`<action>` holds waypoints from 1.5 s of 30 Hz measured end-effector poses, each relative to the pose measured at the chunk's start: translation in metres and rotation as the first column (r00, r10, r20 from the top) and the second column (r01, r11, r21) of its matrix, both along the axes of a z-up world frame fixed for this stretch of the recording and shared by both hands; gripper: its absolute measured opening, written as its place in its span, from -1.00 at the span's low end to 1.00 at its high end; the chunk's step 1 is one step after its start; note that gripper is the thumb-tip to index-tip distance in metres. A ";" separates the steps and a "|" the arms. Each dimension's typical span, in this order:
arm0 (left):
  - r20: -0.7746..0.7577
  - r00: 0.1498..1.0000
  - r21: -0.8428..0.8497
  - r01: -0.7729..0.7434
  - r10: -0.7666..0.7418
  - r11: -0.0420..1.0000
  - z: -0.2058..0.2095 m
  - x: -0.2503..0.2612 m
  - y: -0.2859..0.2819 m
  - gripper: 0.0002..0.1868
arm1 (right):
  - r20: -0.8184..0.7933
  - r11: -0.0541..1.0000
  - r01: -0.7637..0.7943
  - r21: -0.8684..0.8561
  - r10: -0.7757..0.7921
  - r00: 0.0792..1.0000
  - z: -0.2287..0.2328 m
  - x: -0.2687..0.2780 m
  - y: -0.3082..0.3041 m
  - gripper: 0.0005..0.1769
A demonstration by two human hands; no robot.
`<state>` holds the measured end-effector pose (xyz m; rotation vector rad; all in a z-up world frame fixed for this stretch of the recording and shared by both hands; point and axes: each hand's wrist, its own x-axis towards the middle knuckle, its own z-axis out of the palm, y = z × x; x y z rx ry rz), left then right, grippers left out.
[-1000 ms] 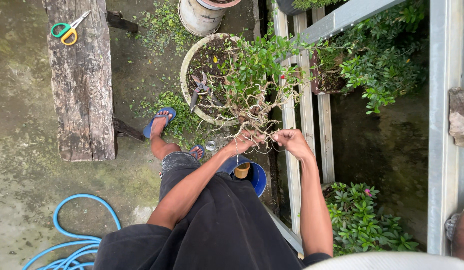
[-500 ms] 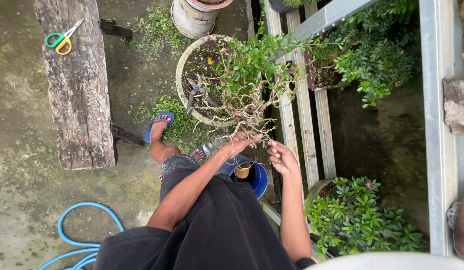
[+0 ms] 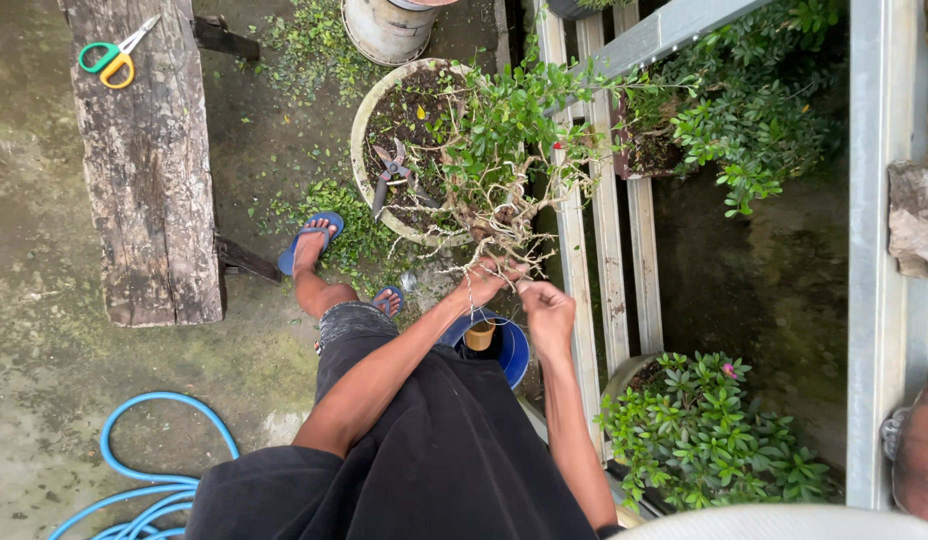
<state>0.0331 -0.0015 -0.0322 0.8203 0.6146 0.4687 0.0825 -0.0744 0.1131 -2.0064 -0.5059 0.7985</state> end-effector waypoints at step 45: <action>-0.098 0.995 0.007 0.001 0.000 1.000 0.037 -0.010 0.001 -0.75 | 0.162 1.000 -0.012 -0.005 0.012 0.987 -0.033 0.041 -0.028 -0.91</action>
